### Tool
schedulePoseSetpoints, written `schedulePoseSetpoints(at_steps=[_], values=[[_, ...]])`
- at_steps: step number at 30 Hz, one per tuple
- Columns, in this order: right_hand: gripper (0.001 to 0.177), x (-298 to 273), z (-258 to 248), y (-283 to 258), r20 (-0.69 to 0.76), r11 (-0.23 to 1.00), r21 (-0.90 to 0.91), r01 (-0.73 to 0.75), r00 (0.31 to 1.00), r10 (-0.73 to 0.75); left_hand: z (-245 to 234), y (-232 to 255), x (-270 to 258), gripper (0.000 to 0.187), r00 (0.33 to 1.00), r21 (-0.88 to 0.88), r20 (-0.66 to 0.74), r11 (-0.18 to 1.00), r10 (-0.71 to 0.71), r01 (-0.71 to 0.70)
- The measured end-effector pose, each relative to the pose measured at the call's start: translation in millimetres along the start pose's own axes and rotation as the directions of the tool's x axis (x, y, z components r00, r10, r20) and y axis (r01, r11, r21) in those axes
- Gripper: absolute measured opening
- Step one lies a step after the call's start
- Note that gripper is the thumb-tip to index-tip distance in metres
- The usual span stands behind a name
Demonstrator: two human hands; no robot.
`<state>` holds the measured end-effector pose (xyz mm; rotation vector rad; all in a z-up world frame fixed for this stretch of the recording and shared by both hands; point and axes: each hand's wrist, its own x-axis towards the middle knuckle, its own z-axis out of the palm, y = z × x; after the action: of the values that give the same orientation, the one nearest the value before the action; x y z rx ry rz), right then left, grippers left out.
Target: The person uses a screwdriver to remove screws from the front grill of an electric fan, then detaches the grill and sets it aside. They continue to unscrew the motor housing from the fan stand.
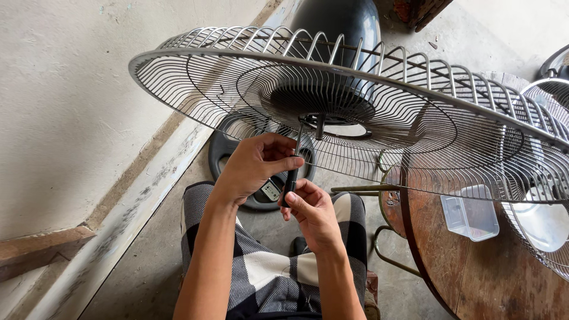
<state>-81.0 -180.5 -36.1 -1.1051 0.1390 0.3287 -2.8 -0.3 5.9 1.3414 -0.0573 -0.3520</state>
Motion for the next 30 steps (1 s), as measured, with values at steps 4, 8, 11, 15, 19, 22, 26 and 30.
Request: schedulePoseSetpoints(at_steps=[4,8,11,15,19,22,26,30], values=[[0.018,1,2,-3,0.025,1.000,0.009,-0.002,1.000,0.002,-1,-2,0,0.034,1.000,-0.002,0.006,1.000,-0.012,0.012],[0.031,1,5,-11,0.050,0.999,0.028,-0.042,0.998,0.040,-4,-2,-2,0.030,0.999,-0.066,0.028,0.998,-0.022,0.024],[0.037,1,7,-13,0.049,0.997,0.016,-0.076,0.996,0.075,-5,-3,-1,0.029,0.999,-0.095,0.051,0.995,-0.011,0.016],[0.039,0,7,-12,0.074,0.997,-0.005,-0.072,0.995,0.073,-7,-5,1,0.029,0.992,-0.148,0.086,0.983,-0.095,0.107],[0.033,-1,5,-8,0.063,0.999,-0.007,-0.038,0.997,0.038,-6,-7,1,0.031,0.995,-0.123,0.102,0.992,0.012,0.001],[0.026,-2,3,-5,0.065,1.000,-0.011,-0.007,0.998,0.007,-4,-5,0,0.033,0.998,0.005,0.053,1.000,0.020,-0.020],[0.021,-3,2,-3,0.026,1.000,-0.011,0.004,1.000,-0.003,-3,-3,0,0.040,0.999,0.107,0.005,0.993,-0.041,0.040],[0.021,-1,1,-2,-0.010,1.000,0.004,-0.003,1.000,0.003,-4,-4,0,0.037,0.999,0.098,-0.019,0.995,-0.027,0.028]])
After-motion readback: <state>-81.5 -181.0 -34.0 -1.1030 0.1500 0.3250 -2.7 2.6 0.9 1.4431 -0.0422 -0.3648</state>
